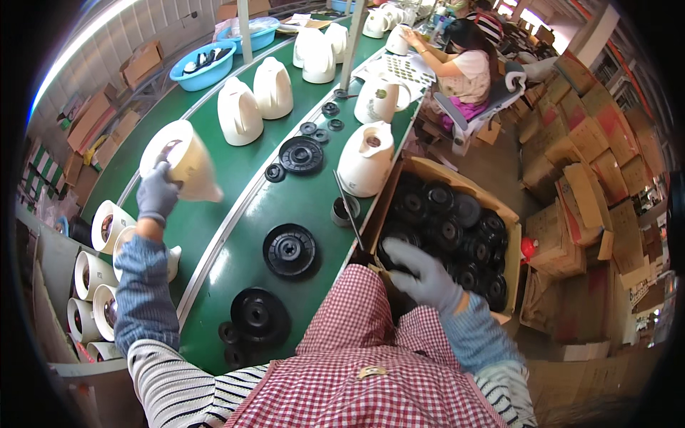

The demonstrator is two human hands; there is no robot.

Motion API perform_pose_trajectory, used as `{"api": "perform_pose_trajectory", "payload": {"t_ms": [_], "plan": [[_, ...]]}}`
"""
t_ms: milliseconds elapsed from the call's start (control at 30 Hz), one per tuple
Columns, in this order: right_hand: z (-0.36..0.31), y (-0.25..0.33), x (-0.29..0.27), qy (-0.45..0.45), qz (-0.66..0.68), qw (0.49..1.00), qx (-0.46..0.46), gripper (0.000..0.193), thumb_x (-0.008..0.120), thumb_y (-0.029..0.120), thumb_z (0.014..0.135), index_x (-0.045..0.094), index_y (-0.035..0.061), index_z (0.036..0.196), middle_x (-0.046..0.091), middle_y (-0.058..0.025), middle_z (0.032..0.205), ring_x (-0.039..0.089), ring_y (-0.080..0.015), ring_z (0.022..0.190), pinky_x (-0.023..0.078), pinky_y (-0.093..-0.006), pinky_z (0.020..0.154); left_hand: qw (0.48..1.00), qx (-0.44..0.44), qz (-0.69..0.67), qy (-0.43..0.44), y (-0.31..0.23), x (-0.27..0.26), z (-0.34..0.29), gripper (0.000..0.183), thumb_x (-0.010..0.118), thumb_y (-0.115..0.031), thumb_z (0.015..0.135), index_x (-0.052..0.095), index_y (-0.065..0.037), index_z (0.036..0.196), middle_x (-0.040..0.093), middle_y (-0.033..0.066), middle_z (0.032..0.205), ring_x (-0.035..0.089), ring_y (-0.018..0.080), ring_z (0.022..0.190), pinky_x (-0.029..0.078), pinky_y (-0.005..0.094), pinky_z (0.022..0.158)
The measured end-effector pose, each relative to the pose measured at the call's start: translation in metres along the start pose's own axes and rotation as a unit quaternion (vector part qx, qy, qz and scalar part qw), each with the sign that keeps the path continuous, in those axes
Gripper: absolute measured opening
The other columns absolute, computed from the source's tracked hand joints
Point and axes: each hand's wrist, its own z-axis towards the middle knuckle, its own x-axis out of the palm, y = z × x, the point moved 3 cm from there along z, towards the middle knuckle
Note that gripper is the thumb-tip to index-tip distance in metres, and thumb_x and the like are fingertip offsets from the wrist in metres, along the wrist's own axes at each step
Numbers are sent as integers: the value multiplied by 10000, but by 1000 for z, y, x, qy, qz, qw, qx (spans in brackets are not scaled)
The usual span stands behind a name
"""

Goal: The person assembles white ceramic kettles by inserting black heating bases and placing black lids on top. The person handles each kettle one at a time, inserts the base, and secures the lid before moving to the next unit on the conveyor belt.

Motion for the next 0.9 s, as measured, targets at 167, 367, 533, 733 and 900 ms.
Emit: {"api": "perform_pose_trajectory", "payload": {"t_ms": [167,367,533,733,900], "plan": [[71,57,9,31,195,980,-6,688,631,429,1014,425,-31,1482,588,-153,1326,589,-171,1023,508,-298,928,912,343,-222,-37,-126,-52,-147,438,866,-34,642,678,-66,1036,638,160,1298,648,369,1104,533,401,928],[20,10,12,50,284,945,157,393,544,143,993,587,-46,1335,685,-93,1178,647,-149,1023,524,-290,928,838,479,-261,36,-219,-36,-284,367,807,-93,647,621,-65,961,619,169,1288,602,397,1178,531,470,941],[-52,31,-33,-30,257,951,169,446,534,133,943,581,-88,1328,697,-121,1163,666,-163,1000,531,-277,895,788,327,-521,2,-192,-21,-321,584,726,-115,846,545,-12,1392,530,222,1419,491,387,1355,408,508,1104],[-48,114,-46,9,257,960,114,529,417,206,953,534,-113,1358,672,-175,1237,678,-195,1041,527,-283,915,454,6,-792,407,-179,99,-359,423,665,-23,943,587,0,1358,594,139,1391,590,228,1248,475,363,1080],[-22,115,-4,127,190,973,32,581,480,231,926,505,-108,1398,666,-165,1242,661,-191,1079,519,-298,954,478,133,-795,348,-168,125,-380,465,736,75,871,639,-16,1317,588,138,1399,618,234,1219,498,358,1059]]}}
